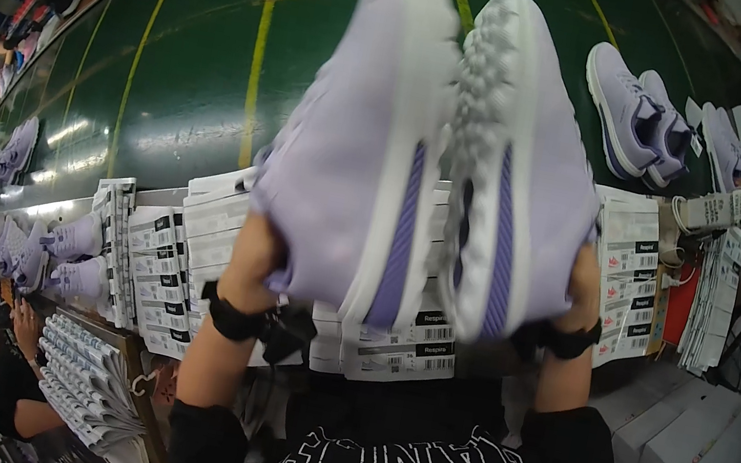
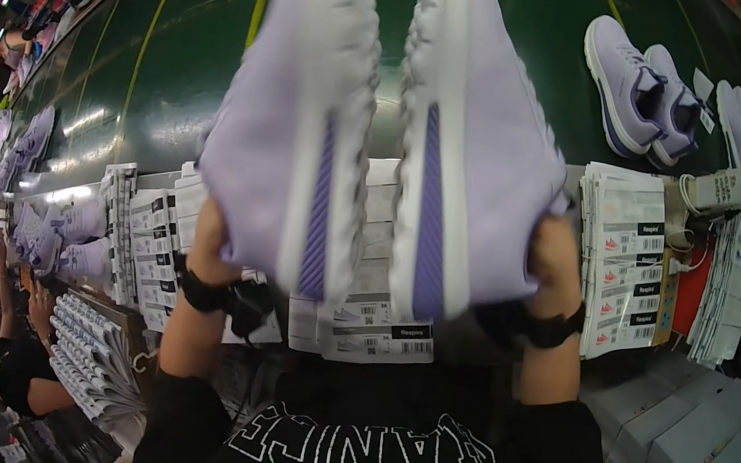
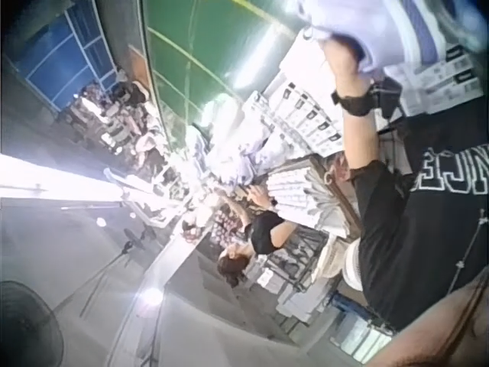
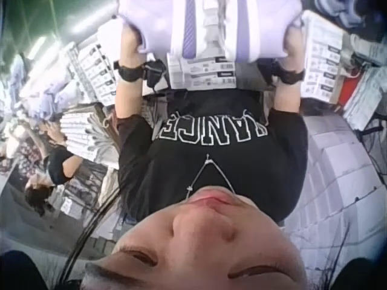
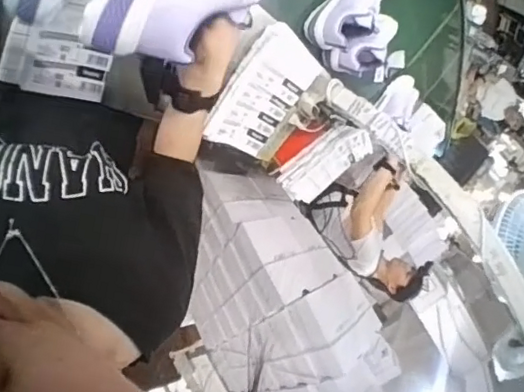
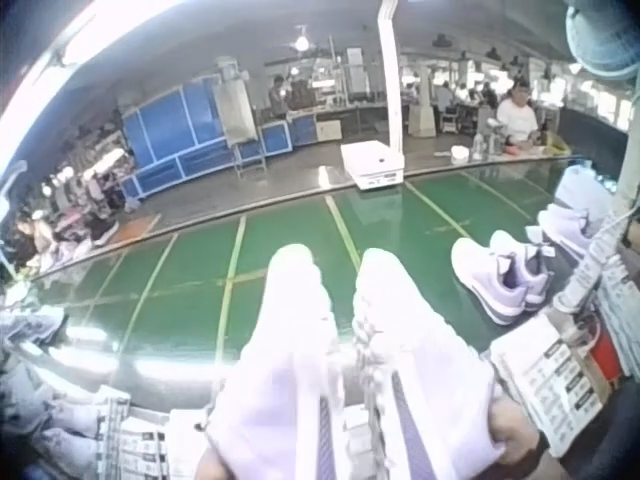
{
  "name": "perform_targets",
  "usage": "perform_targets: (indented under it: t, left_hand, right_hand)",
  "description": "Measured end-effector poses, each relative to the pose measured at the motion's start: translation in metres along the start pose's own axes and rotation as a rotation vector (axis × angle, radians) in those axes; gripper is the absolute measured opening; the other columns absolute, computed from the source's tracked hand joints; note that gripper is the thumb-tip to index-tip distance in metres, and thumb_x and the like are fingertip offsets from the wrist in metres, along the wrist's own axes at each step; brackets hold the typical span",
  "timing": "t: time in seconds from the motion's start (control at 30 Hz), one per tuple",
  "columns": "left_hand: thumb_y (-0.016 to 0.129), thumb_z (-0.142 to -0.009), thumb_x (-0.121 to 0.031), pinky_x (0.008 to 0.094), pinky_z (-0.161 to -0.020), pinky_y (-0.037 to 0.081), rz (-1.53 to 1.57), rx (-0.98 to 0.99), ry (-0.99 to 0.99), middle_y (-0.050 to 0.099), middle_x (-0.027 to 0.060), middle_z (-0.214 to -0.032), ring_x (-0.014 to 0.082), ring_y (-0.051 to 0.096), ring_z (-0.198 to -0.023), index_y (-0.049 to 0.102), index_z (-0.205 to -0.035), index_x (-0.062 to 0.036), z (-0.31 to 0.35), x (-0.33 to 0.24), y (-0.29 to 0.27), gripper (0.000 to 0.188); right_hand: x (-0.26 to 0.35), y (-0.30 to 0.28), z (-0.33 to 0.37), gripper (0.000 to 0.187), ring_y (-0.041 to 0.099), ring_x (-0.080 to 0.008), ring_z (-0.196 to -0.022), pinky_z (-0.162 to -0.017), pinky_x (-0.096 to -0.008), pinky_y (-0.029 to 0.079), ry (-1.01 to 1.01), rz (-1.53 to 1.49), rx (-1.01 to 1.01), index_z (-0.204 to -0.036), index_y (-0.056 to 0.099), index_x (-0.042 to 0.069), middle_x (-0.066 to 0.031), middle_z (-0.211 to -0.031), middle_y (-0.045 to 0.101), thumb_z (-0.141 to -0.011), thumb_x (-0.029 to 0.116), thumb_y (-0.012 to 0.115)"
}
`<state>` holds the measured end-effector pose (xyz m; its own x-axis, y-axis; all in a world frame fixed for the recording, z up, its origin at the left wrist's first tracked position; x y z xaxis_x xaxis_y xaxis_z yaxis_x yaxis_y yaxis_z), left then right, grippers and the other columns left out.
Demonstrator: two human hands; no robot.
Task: Inspecting shoe quality and matching them with product labels on a conveyor belt.
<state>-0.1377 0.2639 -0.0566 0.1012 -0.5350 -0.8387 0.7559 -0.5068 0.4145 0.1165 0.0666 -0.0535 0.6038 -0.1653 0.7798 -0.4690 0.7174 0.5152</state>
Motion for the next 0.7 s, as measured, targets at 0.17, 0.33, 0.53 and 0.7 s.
perform_targets:
  t: [0.17, 0.33, 0.53, 0.7]
  left_hand:
    - [0.046, -0.067, 0.013, 0.0279, -0.09, 0.044, -0.437, 0.002, 0.433, 0.06, 0.0151, -0.115, 0.0228, 0.058, -0.105, 0.045, -0.128, 0.004, -0.106, -0.066, 0.04, 0.061]
    - [0.053, -0.076, -0.004, 0.0336, -0.084, 0.046, -1.015, 0.101, 0.303, 0.062, 0.021, -0.109, 0.0306, 0.061, -0.099, 0.053, -0.123, 0.0006, -0.084, -0.069, 0.064, 0.048]
    - [0.06, -0.082, -0.009, 0.0332, -0.078, 0.049, -1.353, 0.299, 0.422, 0.065, 0.0186, -0.101, 0.0287, 0.064, -0.089, 0.058, -0.118, -0.0012, 0.091, -0.131, 0.038, 0.036]
    - [0.07, -0.076, -0.018, 0.0392, -0.067, 0.048, -1.651, -0.298, 0.065, 0.063, 0.0177, -0.076, 0.0331, 0.062, -0.078, 0.059, -0.099, 0.0011, 0.14, -0.045, -0.085, 0.032]
  right_hand:
    - [0.041, 0.07, -0.116, 0.04, 0.063, -0.0127, -0.073, -0.06, -0.0237, 0.049, -0.322, 0.691, 0.083, -0.111, 0.054, -0.005, -0.0088, -0.083, 0.065, -0.071, -0.004, 0.056]
    - [0.02, 0.084, -0.136, 0.047, 0.067, -0.0228, -0.08, -0.068, -0.0315, 0.051, -0.388, 1.237, 0.045, -0.117, 0.054, -0.005, -0.0172, -0.093, 0.068, -0.074, 0.013, 0.065]
    - [0.034, 0.095, -0.019, 0.036, 0.067, -0.0213, -0.086, -0.073, -0.0293, 0.052, -0.564, 1.192, 0.234, -0.115, 0.057, 0.0, -0.0159, -0.104, 0.066, -0.082, 0.01, 0.063]
    - [-0.001, 0.105, 0.042, 0.031, 0.067, -0.0209, -0.082, -0.071, -0.0295, 0.051, -0.409, 1.172, 0.494, -0.11, 0.06, 0.0, -0.0131, -0.096, 0.068, -0.081, 0.01, 0.063]
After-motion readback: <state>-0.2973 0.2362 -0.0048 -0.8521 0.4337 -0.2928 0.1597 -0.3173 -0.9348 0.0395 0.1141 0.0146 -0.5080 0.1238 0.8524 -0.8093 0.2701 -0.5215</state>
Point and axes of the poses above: each hand's wrist, its own z-axis away from the middle knuckle, its own y-axis out of the palm, x = y × z, the point moved 7 cm from there along -z, towards the middle knuckle
